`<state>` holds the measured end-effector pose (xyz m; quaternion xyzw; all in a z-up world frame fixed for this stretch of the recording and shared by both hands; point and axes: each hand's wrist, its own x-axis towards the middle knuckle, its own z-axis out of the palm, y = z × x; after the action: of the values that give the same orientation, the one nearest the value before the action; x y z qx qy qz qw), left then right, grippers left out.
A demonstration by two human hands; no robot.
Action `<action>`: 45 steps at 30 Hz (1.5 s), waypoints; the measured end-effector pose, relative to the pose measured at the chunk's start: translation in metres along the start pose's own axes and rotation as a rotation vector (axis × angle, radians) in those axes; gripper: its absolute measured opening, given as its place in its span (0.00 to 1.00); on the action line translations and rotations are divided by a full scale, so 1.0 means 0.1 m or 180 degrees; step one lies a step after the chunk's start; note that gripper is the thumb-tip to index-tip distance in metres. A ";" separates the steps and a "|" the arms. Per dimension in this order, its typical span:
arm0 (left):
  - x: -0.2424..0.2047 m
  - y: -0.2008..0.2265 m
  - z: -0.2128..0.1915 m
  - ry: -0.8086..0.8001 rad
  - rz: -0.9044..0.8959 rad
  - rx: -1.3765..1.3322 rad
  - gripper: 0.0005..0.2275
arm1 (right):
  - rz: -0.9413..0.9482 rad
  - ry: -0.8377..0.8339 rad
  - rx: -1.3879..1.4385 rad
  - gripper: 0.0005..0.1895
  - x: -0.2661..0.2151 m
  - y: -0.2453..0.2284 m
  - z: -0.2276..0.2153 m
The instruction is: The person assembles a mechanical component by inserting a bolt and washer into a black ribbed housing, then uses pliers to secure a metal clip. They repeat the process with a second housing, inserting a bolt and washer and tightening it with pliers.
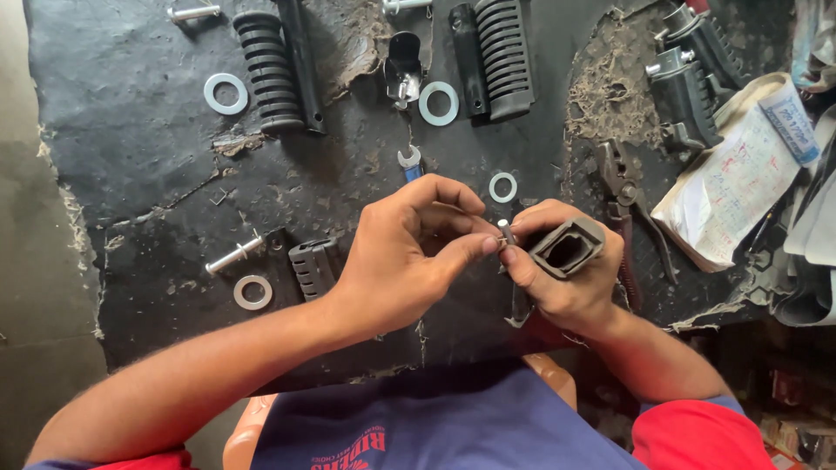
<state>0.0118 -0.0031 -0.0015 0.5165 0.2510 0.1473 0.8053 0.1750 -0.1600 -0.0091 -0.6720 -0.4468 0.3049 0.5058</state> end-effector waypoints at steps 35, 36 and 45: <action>-0.09 -0.03 0.01 0.0295 0.0967 0.0547 0.18 | -0.1311 0.0266 -0.1494 0.15 0.02 -0.14 0.18; -0.09 -0.03 0.01 0.0310 0.1007 0.0586 0.18 | -0.1303 0.0329 -0.1545 0.15 0.01 -0.14 0.19; -0.19 -0.09 0.09 0.0641 0.2259 0.1946 0.10 | -0.1413 0.0237 -0.1270 0.15 -0.02 -0.04 0.19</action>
<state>0.0009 -0.0228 -0.0023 0.7666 0.1678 0.3819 0.4881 0.1570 -0.1535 -0.0108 -0.6548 -0.6150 0.0682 0.4341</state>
